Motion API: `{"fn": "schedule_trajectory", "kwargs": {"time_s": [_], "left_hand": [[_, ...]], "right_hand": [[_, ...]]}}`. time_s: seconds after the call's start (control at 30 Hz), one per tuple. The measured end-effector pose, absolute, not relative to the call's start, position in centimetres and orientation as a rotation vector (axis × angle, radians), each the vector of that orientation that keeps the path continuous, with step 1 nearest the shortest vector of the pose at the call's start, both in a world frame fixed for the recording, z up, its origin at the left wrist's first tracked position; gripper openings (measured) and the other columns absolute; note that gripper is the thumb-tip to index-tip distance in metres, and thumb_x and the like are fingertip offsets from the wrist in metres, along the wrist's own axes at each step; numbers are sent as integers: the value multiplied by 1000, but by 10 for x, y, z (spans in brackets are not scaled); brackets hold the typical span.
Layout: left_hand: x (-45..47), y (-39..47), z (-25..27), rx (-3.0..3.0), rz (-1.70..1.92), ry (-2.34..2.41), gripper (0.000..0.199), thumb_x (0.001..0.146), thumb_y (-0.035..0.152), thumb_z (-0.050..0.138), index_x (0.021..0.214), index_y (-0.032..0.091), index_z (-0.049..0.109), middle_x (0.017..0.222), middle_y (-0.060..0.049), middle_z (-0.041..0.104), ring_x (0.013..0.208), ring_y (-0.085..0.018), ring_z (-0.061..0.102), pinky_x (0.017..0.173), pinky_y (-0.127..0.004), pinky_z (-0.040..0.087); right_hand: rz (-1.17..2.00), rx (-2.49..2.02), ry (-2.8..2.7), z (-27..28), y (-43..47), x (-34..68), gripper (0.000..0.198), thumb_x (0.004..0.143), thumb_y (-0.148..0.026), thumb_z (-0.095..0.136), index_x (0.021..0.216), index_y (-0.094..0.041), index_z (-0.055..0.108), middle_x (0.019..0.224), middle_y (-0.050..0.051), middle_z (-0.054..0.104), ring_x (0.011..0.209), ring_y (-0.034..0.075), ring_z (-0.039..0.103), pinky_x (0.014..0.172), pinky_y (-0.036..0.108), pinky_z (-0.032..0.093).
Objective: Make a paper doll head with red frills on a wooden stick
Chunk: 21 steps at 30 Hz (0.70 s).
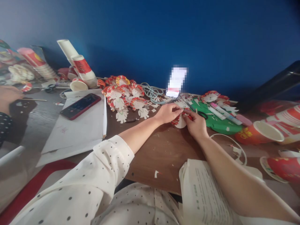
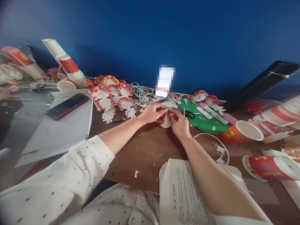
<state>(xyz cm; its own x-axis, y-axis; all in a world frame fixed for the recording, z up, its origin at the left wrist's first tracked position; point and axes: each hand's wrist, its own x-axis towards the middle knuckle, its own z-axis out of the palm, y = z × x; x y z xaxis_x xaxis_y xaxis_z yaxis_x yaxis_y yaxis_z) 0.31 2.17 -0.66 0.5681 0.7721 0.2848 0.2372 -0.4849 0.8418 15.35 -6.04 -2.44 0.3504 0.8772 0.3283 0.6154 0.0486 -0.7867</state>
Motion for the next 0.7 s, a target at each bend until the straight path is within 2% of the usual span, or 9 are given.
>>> {"fn": "schedule_trajectory", "kwargs": {"time_s": [0.2,0.33,0.53,0.7], "left_hand": [[3,22,-11,1937,762,768,18,83,25,67,98,17,73,94,-6,74,81,-16,69,80,-32,54],[4,24,-16,1919,728,711,23,83,16,64,105,17,72,94,-5,74,78,-16,69,77,-32,56],[3,25,-16,2051,807,722,20,85,21,65,103,19,73,100,-5,74,92,-19,69,85,-32,53],[2,23,-13,2209,856,740,16,87,20,63,100,18,73,101,-5,74,96,-20,67,90,-33,51]], "right_hand": [[303,-1678,-1316,-23,-60,154,37,81,-37,58,106,-16,76,102,10,76,94,27,69,84,39,52],[312,-1673,-1304,-22,-60,154,37,80,-38,59,105,-15,76,101,11,76,94,27,69,84,39,52],[342,-1669,-1328,-21,-61,151,37,80,-35,58,106,-16,76,100,10,76,93,26,69,83,38,52],[350,-1668,-1342,-21,-61,150,36,81,-34,58,106,-16,76,100,10,76,93,26,69,84,39,52]]}}
